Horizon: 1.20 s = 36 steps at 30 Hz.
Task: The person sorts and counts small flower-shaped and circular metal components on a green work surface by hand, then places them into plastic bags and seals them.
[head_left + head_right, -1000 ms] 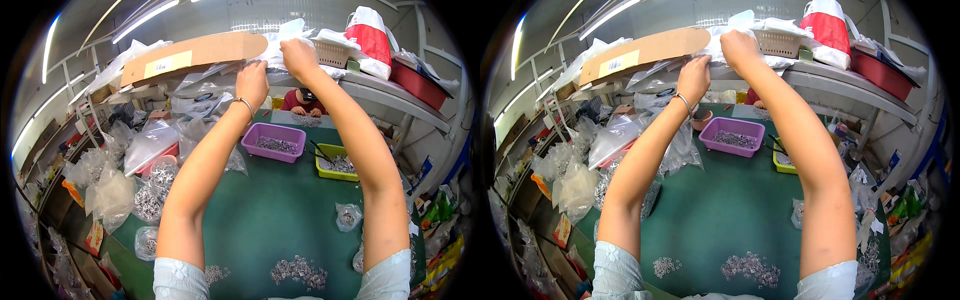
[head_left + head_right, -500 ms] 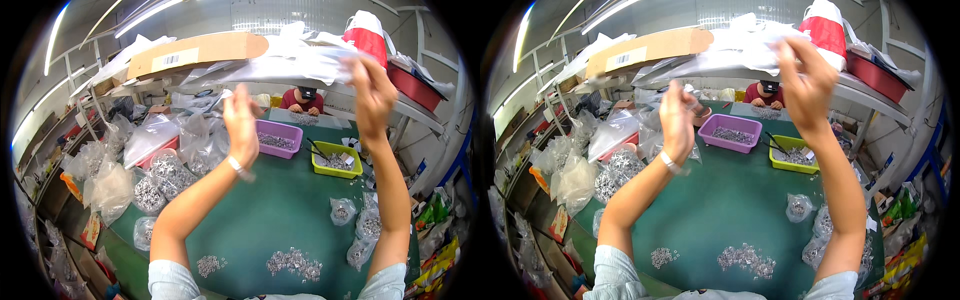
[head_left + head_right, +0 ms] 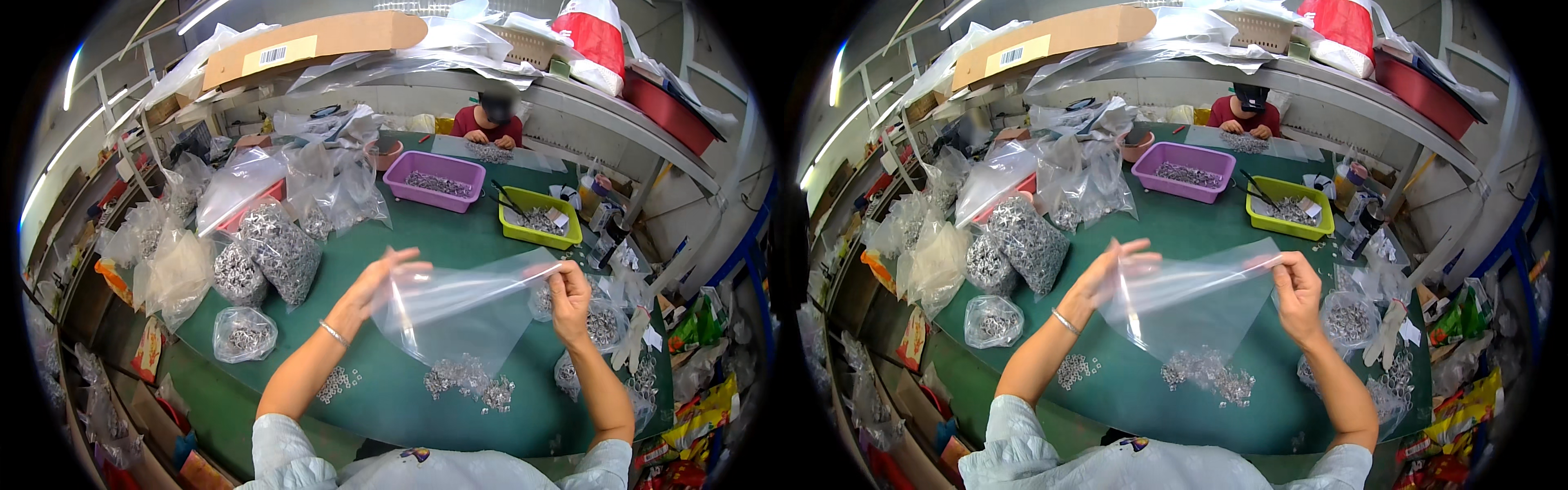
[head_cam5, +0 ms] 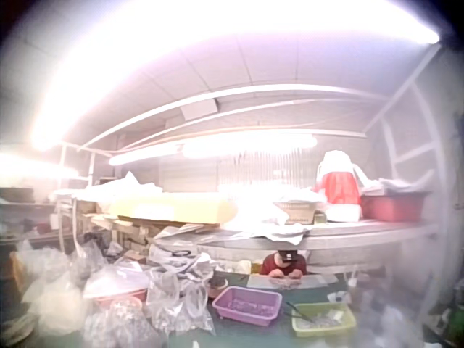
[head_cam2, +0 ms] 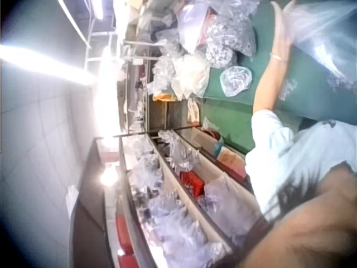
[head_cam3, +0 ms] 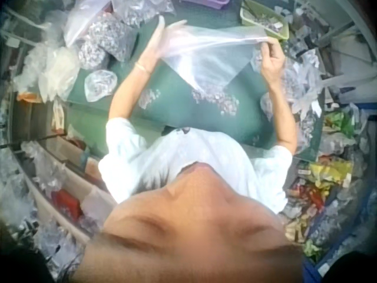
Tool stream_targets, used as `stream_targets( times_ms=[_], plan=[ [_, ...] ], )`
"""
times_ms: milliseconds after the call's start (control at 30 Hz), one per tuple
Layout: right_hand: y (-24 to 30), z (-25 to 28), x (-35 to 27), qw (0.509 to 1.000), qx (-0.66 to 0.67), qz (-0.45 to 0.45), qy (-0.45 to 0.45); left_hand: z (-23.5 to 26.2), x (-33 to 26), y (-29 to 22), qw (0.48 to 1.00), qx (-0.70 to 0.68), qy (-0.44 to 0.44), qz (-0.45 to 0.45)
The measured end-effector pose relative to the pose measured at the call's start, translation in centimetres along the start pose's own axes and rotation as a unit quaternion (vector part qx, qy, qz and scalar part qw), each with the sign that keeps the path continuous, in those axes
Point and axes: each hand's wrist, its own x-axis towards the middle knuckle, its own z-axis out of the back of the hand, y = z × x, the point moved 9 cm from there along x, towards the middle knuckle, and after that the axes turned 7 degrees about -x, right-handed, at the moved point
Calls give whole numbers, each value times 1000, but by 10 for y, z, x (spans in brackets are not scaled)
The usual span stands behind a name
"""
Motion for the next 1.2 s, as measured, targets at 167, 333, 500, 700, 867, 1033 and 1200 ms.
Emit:
stream_targets(
  times_ms=[167,333,500,700,867,1033,1200],
  plan=[
    [-31,-20,-8,990,119,-53,50,-21,-26,38,955,164,224,108],
    [-28,-49,-7,989,106,-70,78,-55,-24,55,974,90,189,85],
    [4,-80,8,980,93,-25,174,-86,-27,58,986,17,153,64],
    [34,-51,38,958,-210,197,5,-61,-35,-22,965,224,-8,-133],
    [63,-52,39,895,-344,214,-186,-75,-70,-101,793,397,-197,-418],
    [44,-114,-12,998,-35,4,51,-119,-92,-67,598,551,-178,-554],
    [-1,-106,-26,997,4,-75,2,-114,-62,-21,696,563,-87,-437]
  ],
)
